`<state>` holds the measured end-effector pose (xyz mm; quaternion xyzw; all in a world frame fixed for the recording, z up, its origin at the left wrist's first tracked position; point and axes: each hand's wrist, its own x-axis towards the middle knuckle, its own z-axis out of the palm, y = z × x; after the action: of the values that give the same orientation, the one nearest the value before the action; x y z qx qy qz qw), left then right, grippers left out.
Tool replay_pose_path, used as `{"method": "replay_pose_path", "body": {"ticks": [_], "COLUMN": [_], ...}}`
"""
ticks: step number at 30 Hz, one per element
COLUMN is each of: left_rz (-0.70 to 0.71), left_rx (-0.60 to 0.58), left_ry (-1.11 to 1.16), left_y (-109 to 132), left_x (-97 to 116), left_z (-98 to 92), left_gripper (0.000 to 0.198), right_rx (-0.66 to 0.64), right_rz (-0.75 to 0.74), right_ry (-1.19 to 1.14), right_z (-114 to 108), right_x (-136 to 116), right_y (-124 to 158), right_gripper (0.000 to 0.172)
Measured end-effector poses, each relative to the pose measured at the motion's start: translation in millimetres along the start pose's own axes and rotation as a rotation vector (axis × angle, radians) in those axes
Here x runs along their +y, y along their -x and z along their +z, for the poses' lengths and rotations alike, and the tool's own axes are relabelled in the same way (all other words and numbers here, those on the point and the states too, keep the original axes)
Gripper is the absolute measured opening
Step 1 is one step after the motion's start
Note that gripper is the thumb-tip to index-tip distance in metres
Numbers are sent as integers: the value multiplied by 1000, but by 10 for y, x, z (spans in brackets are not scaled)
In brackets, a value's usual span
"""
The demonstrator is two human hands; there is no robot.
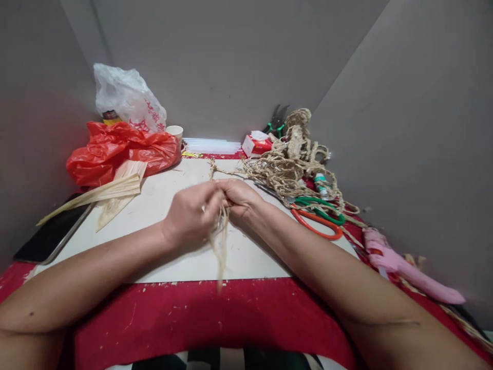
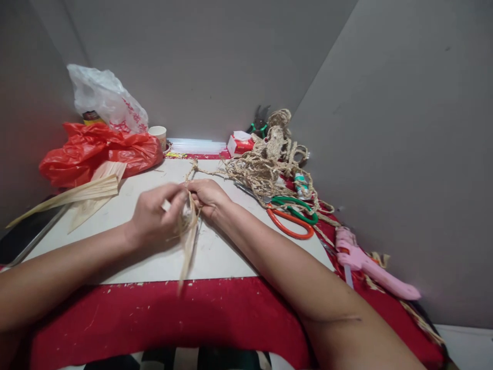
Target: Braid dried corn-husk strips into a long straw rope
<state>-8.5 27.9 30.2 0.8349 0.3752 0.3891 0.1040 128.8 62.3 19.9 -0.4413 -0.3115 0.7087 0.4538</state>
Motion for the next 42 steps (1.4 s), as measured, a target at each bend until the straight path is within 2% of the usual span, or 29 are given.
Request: {"method": "replay_pose_path", "body": {"ticks": [1,2,3,5,7,8,12,15,17,19,23,27,31,33,37,42], "left_rz": [-162,-337,-514,-782,-925,-958,-943,-873,-866,-920,-1022,-1014,-984,-969,-964,-892], "left_rx": [87,112,58,-202,-416,-465,-508,-439,-422,-496,-664,-654,-610,-599,-560,-528], "left_ry": [145,314,505,902,1152,1195,1064,882,854,963,1260,1369,1336,1316,1248,1134], "left_y": [-68,-136,-195,-272,-289,-285,-266,-278,-294,-313,-348,-354,-345,-336,-304,-257], "left_x": [-57,-122,-189,-304,-365,-375,-343,-332,-351,-386,-462,-485,-452,-435,-420,-435], "left_z": [-8,-1,18,76,127,139,108,72,62,57,63,83,88,87,98,126], "left_gripper": [19,21,22,19,14,12,11,11,12,15,20,23,21,18,17,14], "right_rx": [-32,-58,-77,-104,-120,-115,-81,-102,-84,-55,-32,29,70,75,84,105], "right_rz": [10,22,28,21,-1,-7,-17,-99,-185,-235,-203,-280,-455,-493,-457,-264], "right_ry": [-6,-5,4,36,77,104,201,255,309,345,286,291,398,434,471,444], "right_z": [-13,-23,-32,-48,-71,-86,-141,-145,-131,-115,-84,-57,-64,-73,-50,9], "right_x": [-26,-47,-61,-68,-54,-45,-12,11,25,34,37,85,166,192,210,181], "right_y": [2,3,4,-1,-12,-19,-33,-15,5,23,43,32,2,-9,-2,78], "right_gripper": [14,11,9,6,11,15,32,38,40,41,37,37,44,45,45,42]}}
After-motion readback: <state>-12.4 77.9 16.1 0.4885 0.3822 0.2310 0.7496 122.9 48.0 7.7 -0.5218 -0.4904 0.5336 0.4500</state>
